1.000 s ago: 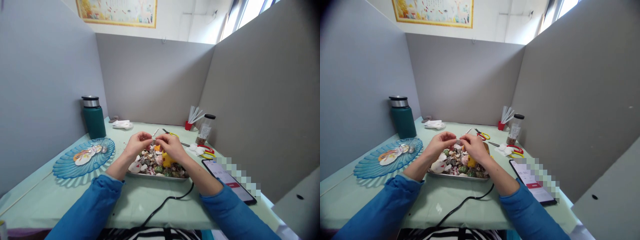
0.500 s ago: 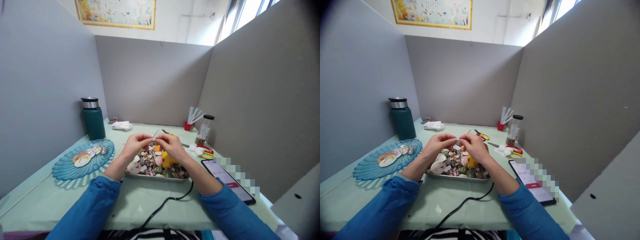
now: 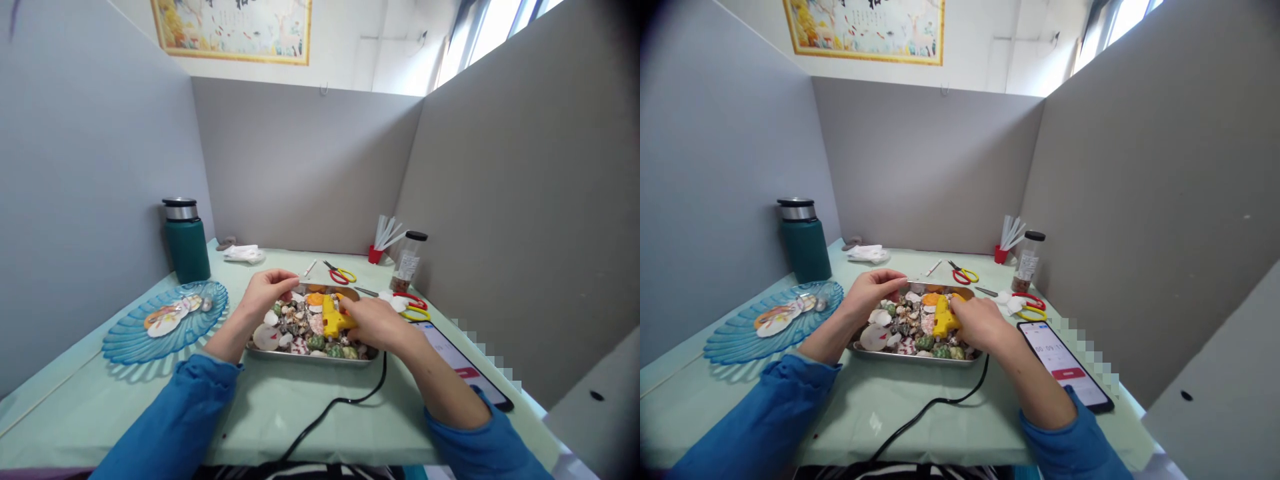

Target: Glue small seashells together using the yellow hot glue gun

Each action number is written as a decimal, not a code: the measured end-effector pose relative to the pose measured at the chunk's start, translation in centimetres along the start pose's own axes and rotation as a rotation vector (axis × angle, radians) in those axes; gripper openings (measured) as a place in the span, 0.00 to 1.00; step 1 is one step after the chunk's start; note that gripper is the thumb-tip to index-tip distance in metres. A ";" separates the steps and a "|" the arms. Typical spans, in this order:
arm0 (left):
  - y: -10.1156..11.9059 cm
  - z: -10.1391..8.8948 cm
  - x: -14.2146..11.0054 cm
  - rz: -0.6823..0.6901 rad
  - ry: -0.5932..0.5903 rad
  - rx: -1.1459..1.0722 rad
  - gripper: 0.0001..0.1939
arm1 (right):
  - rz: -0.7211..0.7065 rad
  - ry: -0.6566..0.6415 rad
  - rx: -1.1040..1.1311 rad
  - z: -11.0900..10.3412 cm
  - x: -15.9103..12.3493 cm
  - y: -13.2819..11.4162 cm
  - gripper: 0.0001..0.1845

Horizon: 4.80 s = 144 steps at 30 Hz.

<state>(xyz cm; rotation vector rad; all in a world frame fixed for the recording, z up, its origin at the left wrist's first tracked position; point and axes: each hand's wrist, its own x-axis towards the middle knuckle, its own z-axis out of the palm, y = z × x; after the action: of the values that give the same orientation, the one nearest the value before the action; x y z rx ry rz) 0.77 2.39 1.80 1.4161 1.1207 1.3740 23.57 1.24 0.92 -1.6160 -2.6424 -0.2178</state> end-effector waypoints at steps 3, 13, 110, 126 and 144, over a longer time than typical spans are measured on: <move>-0.3 -0.2 0.2 0.002 0.020 -0.003 0.11 | -0.003 0.059 0.065 -0.1 0.0 0.2 0.17; -0.5 -0.2 0.5 0.058 0.058 -0.026 0.11 | -0.033 0.511 1.280 -2.7 1.3 0.0 0.20; -1.0 -0.1 0.6 0.033 0.099 -0.225 0.14 | -0.098 0.306 1.235 0.7 0.7 -2.6 0.19; -1.3 0.0 0.7 0.093 0.086 -0.169 0.12 | -0.095 0.330 1.223 0.9 0.8 -2.7 0.19; -1.2 0.1 0.7 0.101 0.081 -0.150 0.11 | -0.078 0.319 1.291 0.9 0.9 -2.8 0.18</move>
<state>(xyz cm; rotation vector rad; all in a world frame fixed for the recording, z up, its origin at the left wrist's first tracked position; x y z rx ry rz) 0.82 3.32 0.75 1.3340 0.9862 1.5656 20.76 0.89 -0.20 -0.8829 -1.7987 0.9317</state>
